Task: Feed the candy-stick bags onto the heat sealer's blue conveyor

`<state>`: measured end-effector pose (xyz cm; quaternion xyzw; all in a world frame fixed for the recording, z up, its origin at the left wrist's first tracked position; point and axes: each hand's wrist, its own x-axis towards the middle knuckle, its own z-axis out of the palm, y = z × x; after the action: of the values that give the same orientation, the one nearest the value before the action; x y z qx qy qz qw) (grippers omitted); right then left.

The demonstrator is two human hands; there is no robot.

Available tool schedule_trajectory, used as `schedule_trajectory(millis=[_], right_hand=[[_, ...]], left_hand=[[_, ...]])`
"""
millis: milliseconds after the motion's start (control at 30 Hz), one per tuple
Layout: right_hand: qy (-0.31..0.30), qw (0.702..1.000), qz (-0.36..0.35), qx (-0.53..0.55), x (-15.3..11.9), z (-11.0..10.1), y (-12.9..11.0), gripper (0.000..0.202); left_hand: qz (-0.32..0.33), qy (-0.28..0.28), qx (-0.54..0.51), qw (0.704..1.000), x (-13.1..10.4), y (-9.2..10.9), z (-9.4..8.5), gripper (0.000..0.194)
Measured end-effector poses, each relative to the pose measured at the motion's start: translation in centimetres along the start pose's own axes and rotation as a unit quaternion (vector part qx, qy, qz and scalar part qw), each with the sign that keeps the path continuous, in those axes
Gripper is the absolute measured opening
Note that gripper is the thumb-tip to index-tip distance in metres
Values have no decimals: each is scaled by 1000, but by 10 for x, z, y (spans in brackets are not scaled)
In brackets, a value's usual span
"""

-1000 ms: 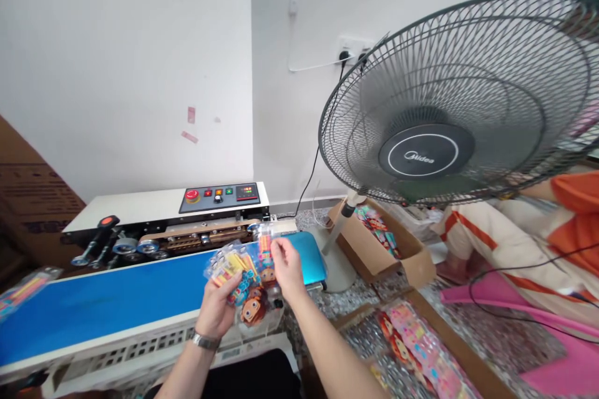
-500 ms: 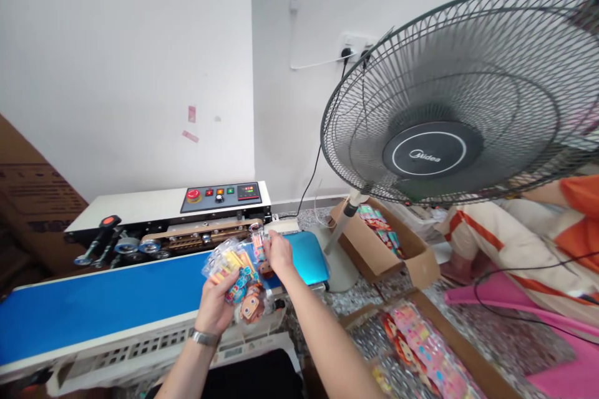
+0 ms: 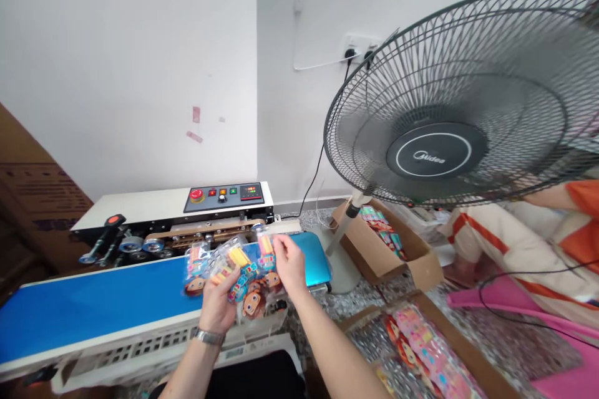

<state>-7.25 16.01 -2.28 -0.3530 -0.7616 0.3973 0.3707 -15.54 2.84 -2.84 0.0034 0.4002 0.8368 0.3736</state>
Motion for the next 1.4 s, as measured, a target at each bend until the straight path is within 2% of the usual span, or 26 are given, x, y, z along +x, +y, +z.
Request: schedule_trajectory(millis=[100,200,300,467,567,633,700,800,933,1000,1100,1267,1400], right_hand=[[33,992,45,-111,21,-9,18,34],[0,971,73,-229,37,-10,31,31],[-30,960,78,-268,45,2,34,29],[-64,966,36,-246,41,20,20,26],[-102,988,-24,-111,26,18,4,29],[-157,986,-52,-12,13,14,-6,26],[-192,979,-60,16,2,11,-13,20],[-171,984,-50,20,-7,10,-14,20],[-104,991,-9,81,1,6,3,28],[-55,997,27,47,11,1,16,30],[-12,993,83,-78,26,-6,33,28],[-63,977,86,-183,42,8,38,26],[-88,980,33,-175,38,22,23,38]], left_hand=[[-12,30,2,999,2,2,-3,40],[-14,36,4,999,3,4,-4,41],[-15,19,6,1000,3,2,-3,41],[7,-13,20,1000,1,-2,0,41],[13,-34,32,999,-1,-3,1,39],[17,-44,38,998,-2,-4,2,41],[23,-51,39,998,-3,-5,3,43],[30,-48,38,998,-3,-6,4,42],[38,-18,34,999,-1,-5,3,38],[38,-5,32,999,1,-5,1,37],[33,4,27,999,3,-6,-2,37],[19,9,13,1000,3,-7,1,40],[2,-3,8,1000,1,-4,5,39]])
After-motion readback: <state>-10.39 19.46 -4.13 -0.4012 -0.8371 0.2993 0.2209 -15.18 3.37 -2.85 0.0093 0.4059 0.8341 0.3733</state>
